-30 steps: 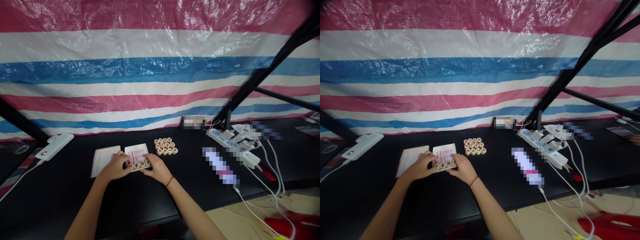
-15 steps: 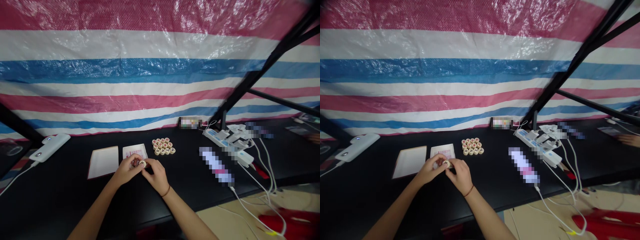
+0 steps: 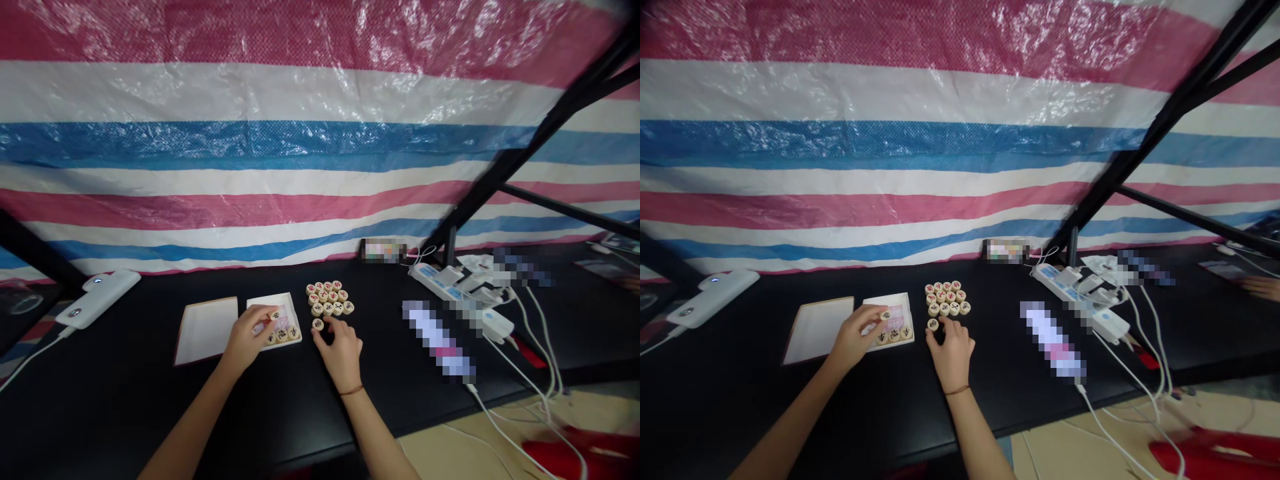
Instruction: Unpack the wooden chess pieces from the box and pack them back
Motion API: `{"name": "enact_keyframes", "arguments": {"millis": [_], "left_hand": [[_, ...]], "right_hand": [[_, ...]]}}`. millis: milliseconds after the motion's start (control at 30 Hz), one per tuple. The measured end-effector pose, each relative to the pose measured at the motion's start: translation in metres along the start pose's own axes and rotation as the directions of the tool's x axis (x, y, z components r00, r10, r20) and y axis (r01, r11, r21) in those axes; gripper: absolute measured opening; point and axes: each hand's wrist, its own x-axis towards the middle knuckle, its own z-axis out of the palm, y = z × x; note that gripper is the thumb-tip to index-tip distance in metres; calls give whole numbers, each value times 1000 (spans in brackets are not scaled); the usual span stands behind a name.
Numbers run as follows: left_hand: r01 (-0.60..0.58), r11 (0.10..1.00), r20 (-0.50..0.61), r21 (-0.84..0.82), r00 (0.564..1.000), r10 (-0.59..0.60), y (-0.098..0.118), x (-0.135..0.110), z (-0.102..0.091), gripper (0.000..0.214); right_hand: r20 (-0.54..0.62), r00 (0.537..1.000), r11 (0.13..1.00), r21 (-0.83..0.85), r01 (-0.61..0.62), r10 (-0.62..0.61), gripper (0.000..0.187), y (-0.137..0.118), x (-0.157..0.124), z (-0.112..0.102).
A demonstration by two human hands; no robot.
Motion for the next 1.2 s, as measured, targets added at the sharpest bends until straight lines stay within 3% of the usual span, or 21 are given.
{"name": "enact_keyframes", "arguments": {"millis": [67, 167, 233, 333, 433, 567, 700, 867, 1067, 1200], "left_hand": [[-9, 998, 71, 67, 997, 4, 8, -3, 4, 22], [-97, 985, 193, 144, 979, 68, 20, -10, 11, 21], [-156, 974, 226, 166, 967, 116, 24, -14, 16, 20], [-206, 959, 219, 196, 962, 162, 26, -16, 18, 18], [-254, 926, 235, 279, 953, 191, 23, -13, 12, 19], [-263, 870, 260, 417, 952, 163, 14, -5, -3, 32], [-216, 855, 336, 471, 940, 52, 5, 0, -16, 42], [-179, 846, 400, 503, 916, -44, 2, 0, -23, 49], [-152, 849, 403, 506, 912, -77, 3, 1, -25, 31], [-144, 843, 404, 518, 910, -93, 5, 1, -25, 30]], "right_hand": [[-29, 999, 991, 131, 25, -21, 31, -9, -2, -5], [46, 987, 899, 420, 122, -155, 29, -32, -9, -13], [106, 976, 825, 556, 100, -190, 22, -46, -13, -14], [147, 981, 774, 633, 7, -129, 15, -55, -14, -14], [96, 990, 820, 571, 33, -107, 15, -45, -7, -13], [-51, 995, 945, 314, 94, -82, 14, -17, 3, -8], [-7, 989, 979, 144, 144, -144, 12, -1, 4, 1], [-5, 987, 981, 106, 159, -160, 14, 1, 2, 6], [-5, 989, 982, 116, 150, -150, 12, 6, 5, 8], [-69, 982, 973, 138, 186, -178, 11, -6, 2, 1]]}}
